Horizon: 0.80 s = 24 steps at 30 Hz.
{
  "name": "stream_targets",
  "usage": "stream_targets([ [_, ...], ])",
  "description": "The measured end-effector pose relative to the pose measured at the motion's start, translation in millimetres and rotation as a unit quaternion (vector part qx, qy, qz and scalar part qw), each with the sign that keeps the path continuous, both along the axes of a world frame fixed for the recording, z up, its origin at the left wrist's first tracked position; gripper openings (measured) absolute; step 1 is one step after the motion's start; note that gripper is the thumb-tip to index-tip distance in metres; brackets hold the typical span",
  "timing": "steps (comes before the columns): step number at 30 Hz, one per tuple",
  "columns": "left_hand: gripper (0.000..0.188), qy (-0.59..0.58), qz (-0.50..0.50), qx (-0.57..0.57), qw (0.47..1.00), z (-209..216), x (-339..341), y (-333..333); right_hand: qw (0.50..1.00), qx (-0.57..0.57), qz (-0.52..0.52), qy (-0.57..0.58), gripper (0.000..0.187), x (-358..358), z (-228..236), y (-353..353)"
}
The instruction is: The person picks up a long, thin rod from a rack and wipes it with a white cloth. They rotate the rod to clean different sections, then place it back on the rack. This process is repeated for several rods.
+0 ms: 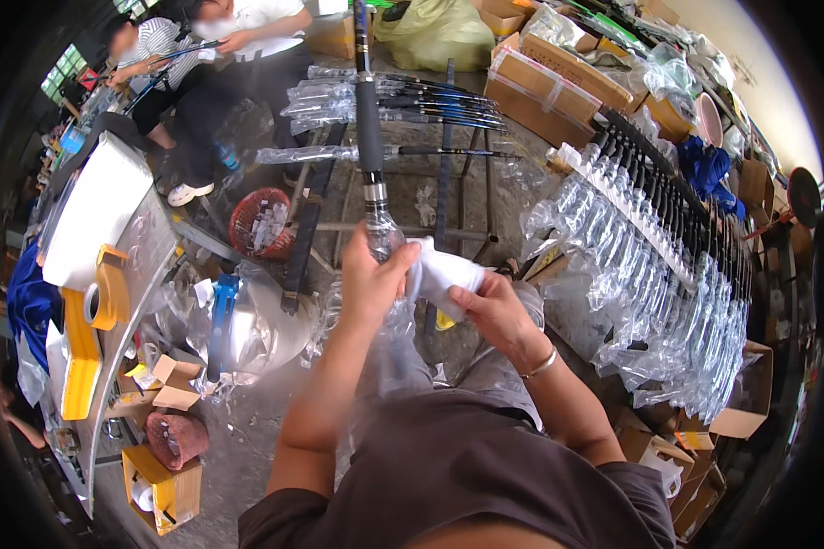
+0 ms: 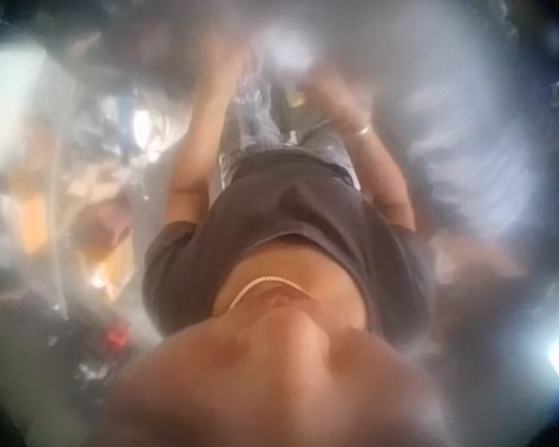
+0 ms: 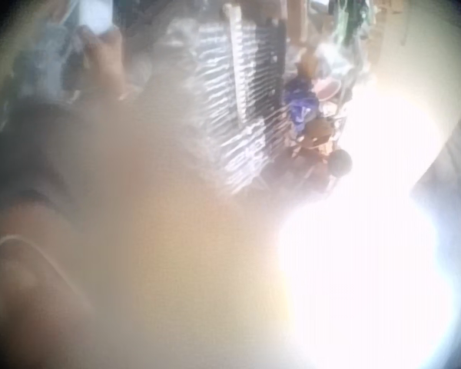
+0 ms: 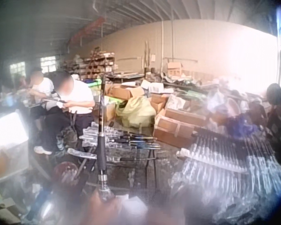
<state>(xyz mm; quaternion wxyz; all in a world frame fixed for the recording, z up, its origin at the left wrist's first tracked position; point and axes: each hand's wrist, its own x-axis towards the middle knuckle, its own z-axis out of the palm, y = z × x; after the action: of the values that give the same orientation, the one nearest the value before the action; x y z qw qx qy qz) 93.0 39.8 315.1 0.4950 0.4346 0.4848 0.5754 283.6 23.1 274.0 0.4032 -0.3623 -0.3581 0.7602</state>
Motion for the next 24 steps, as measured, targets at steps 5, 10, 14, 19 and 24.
stream_targets([
  [5, 0.022, 0.007, -0.025, -0.010, 1.000, -5.6, -1.7, -8.7, 0.773, 0.378, -0.130, -0.493, 0.017, 33.5, 44.3, 9.5],
  [10, 0.019, -0.022, -0.100, -0.050, 0.993, -5.4, -4.2, -16.2, 0.716, 0.553, -0.211, -0.372, 0.005, 39.7, 78.3, 22.9],
  [14, 0.033, -0.109, -0.184, -0.033, 0.976, -12.0, -5.8, -20.2, 0.937, 0.275, -0.177, -0.126, 0.007, 32.7, 86.9, 28.1],
  [19, 0.039, -0.130, -0.225, -0.041, 0.965, -7.3, -9.7, -26.4, 0.856, 0.392, -0.184, -0.282, 0.019, 13.9, 105.8, 38.7],
  [24, 0.038, -0.128, -0.237, -0.051, 0.962, -2.5, -14.2, -34.2, 0.813, 0.464, -0.160, -0.312, 0.023, 4.3, 121.4, 48.0],
])
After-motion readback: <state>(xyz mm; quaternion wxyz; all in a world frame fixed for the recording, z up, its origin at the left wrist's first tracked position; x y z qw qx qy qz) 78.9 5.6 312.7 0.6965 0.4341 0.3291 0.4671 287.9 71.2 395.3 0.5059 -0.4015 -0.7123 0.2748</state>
